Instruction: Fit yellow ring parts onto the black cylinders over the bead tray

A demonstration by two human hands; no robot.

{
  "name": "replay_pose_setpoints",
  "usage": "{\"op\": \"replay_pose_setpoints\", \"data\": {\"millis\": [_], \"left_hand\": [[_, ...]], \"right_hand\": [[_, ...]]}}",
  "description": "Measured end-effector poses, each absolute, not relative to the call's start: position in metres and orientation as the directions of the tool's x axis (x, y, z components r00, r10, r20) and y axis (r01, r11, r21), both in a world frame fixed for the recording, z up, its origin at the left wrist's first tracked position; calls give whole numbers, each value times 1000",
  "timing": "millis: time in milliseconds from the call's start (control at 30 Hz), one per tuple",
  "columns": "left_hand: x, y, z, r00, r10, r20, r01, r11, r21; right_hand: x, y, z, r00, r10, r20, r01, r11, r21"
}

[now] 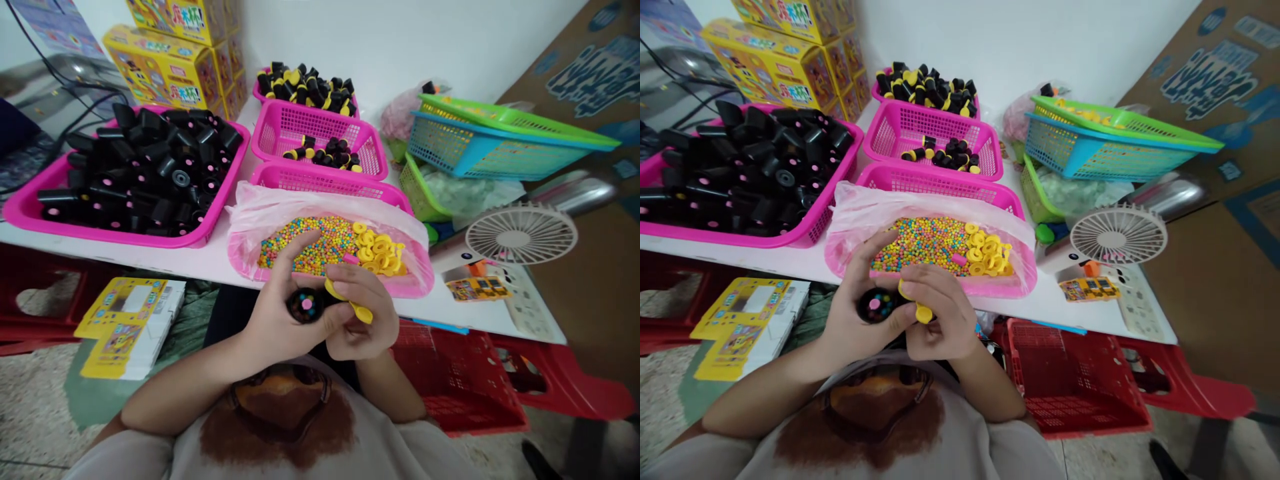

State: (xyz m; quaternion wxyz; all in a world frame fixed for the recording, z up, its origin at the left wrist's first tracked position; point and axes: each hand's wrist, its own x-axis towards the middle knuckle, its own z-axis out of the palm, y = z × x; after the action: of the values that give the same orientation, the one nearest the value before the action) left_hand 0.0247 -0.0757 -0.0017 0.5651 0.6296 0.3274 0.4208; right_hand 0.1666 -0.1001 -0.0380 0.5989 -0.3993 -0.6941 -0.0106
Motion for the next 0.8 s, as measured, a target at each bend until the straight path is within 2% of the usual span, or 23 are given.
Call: {"op": "replay_pose_setpoints", "data": {"millis": [100, 167, 233, 333, 433, 500, 567, 667, 800], "left_hand": [[23, -72, -1, 429, 892, 142, -65, -126, 990], [21, -70, -3, 429, 884, 187, -41, -188, 981], [19, -68, -7, 461, 852, 246, 0, -277, 961], [19, -65, -14, 524, 764, 376, 35, -461, 887], [21, -62, -19, 533, 680, 504, 73, -630, 773], [22, -60, -20, 540, 649, 537, 87, -677, 731], [21, -58, -20, 537, 636, 554, 99, -701, 707], [15, -55, -20, 495, 656, 571, 131, -705, 697], [2, -50, -15, 464, 687, 559, 140, -680, 720]], "right_hand": [[180, -98, -30, -50, 675, 736, 390, 692, -608], [192, -99, -29, -112, 777, 620, 251, 625, -739], [200, -101, -31, -77, 851, 520, 155, 526, -837], [203, -105, -36, 74, 927, 368, -37, 372, -928], [202, -108, -34, 75, 988, 133, -247, 148, -958], [202, -107, -27, -35, 999, -18, -335, -29, -942], [203, -105, -18, -185, 977, -108, -377, -172, -910], [201, -98, -8, -333, 932, -145, -368, -270, -890], [192, -83, 1, -359, 922, -146, -339, -275, -900]]}}
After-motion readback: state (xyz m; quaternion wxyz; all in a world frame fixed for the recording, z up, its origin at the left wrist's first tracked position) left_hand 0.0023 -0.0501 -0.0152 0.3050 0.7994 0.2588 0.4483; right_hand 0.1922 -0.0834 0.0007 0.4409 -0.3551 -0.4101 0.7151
